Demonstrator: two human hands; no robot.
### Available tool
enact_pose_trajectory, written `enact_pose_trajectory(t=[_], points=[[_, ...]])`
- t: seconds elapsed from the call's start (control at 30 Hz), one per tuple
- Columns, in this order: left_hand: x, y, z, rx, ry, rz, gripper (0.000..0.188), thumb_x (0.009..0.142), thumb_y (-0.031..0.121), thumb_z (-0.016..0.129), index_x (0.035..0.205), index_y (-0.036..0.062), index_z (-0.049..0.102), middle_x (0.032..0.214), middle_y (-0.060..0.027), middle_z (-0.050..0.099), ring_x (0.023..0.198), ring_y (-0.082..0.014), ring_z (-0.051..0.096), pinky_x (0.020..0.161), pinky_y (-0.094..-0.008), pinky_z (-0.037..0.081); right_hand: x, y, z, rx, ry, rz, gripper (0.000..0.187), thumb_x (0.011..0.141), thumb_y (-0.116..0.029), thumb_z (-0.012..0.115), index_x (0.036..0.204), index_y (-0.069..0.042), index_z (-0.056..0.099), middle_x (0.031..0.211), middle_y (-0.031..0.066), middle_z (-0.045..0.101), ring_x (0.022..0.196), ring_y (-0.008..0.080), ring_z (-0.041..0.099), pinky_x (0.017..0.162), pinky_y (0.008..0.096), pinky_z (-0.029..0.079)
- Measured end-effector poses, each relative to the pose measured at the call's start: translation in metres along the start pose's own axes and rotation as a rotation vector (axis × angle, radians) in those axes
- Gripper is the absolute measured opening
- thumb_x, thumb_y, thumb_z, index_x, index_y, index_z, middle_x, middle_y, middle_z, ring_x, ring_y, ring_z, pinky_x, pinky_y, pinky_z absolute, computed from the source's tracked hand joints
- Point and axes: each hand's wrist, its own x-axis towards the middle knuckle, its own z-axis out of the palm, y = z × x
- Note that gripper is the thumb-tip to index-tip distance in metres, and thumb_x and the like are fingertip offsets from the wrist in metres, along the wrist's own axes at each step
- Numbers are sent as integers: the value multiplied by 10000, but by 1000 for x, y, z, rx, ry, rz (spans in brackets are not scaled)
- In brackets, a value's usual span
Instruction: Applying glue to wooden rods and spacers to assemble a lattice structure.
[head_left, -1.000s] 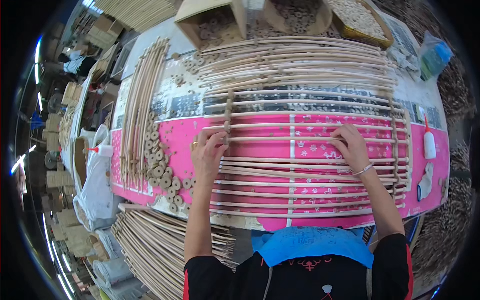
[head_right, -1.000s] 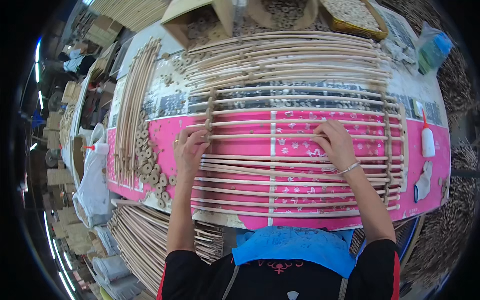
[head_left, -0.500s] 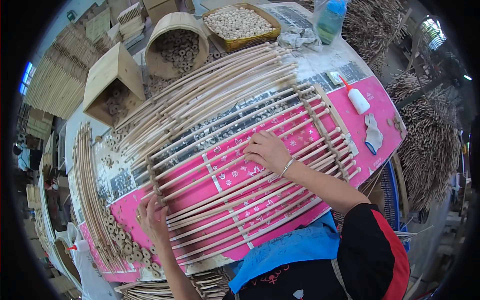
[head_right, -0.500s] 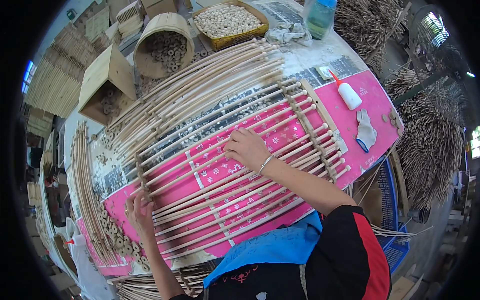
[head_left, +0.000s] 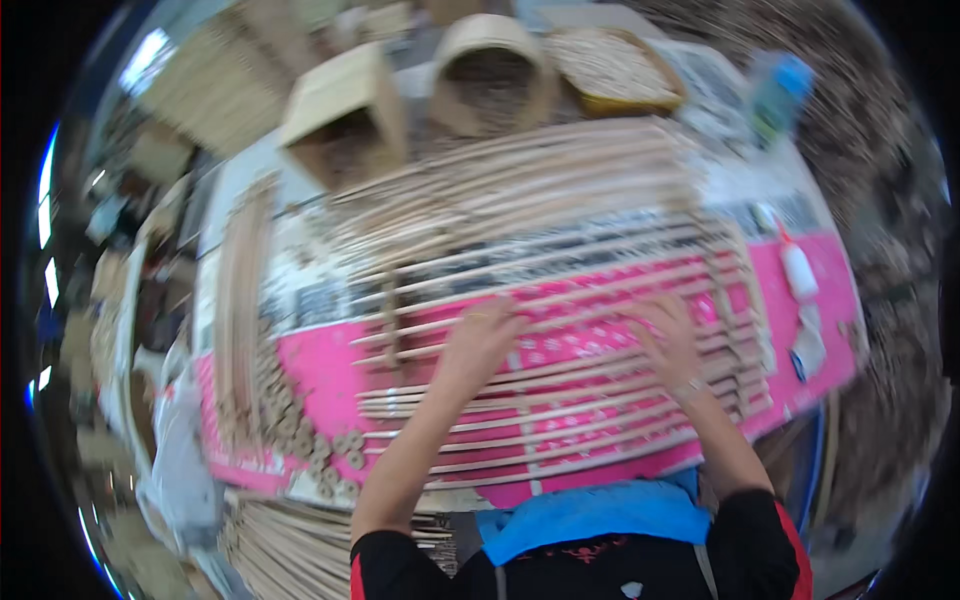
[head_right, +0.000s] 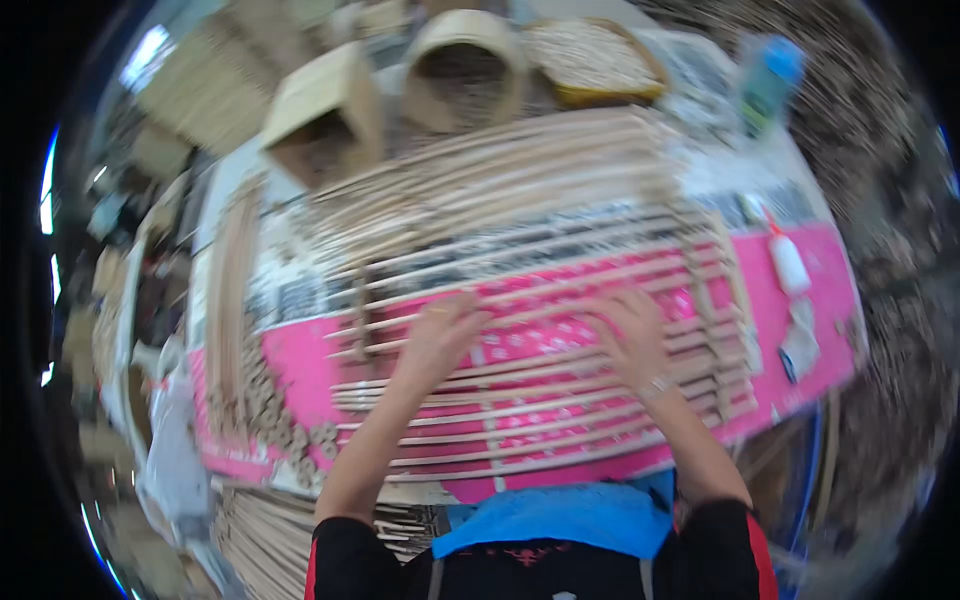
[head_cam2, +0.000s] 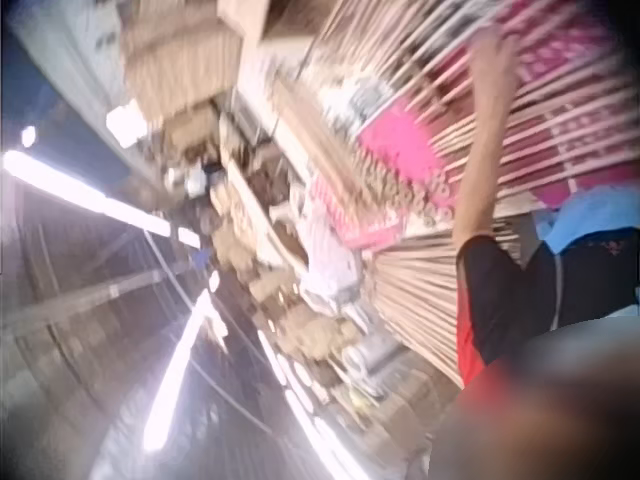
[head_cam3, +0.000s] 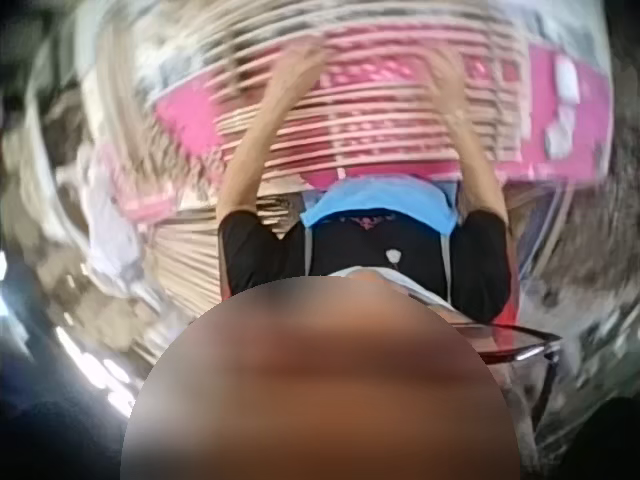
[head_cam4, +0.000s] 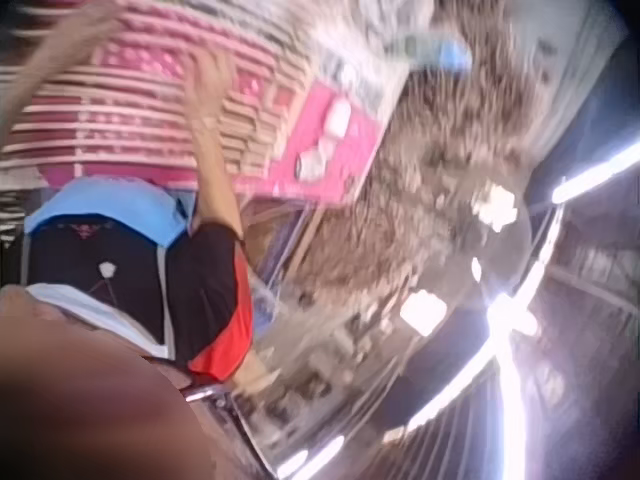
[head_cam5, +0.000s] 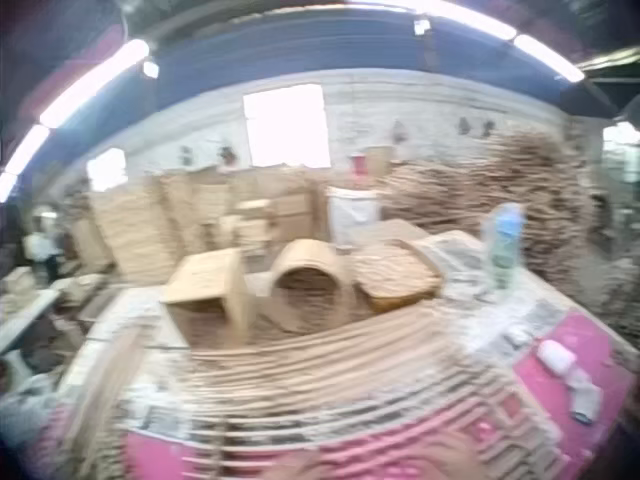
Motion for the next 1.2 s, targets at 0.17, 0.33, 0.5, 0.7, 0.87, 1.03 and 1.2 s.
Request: enact_pose_trajectory(t=[0.17,0.33,0.5,0.7,0.87,1.03,1.2], points=[[1,-5,12,87,57,27,164,931,205,627,1052,105,674,1189,-126,651,1151,-318,633,1001,-459,488,-8,4,-7,37,-5,18,172,878,-7,685,1042,-16,737,1010,123,659,994,309,610,896,404,462],[2,-5,14,11,48,-19,188,846,214,758,1000,145,675,1151,-48,597,1125,-249,603,933,-414,454,-7,-1,-16,57,-1,19,125,900,26,664,1017,16,705,1008,128,641,975,294,611,868,374,470],[-2,2,-15,5,94,-7,209,874,239,745,1045,157,658,1129,-45,580,1109,-260,592,919,-425,438,0,-23,-36,-19,32,-13,120,920,26,652,1028,17,703,1013,130,642,979,295,621,873,382,479],[-55,-20,-140,32,289,-178,148,901,234,723,1002,133,682,1130,-65,624,1030,-299,643,864,-466,514,4,-64,-29,-64,24,-94,109,922,11,649,1020,18,695,1018,130,625,993,289,612,891,386,469],[-147,-80,-265,-68,613,-424,171,872,35,760,1034,84,741,1146,-107,671,948,-290,712,788,-393,575,6,-86,0,-46,-44,-134,100,884,-19,683,981,-13,706,986,129,622,973,305,599,853,406,454],[-229,-166,-318,293,765,-721,175,886,129,749,1042,51,735,1043,-126,673,841,-284,701,780,-398,544,11,-91,26,-29,-87,-108,105,858,-61,719,961,-41,726,965,118,635,961,307,608,852,408,451],[-272,-271,-308,413,782,-943,188,857,218,765,993,90,771,1000,-115,669,844,-296,695,778,-438,536,20,-85,45,-33,-130,-63,96,846,-30,713,942,-29,723,943,116,628,957,299,616,855,402,467]])
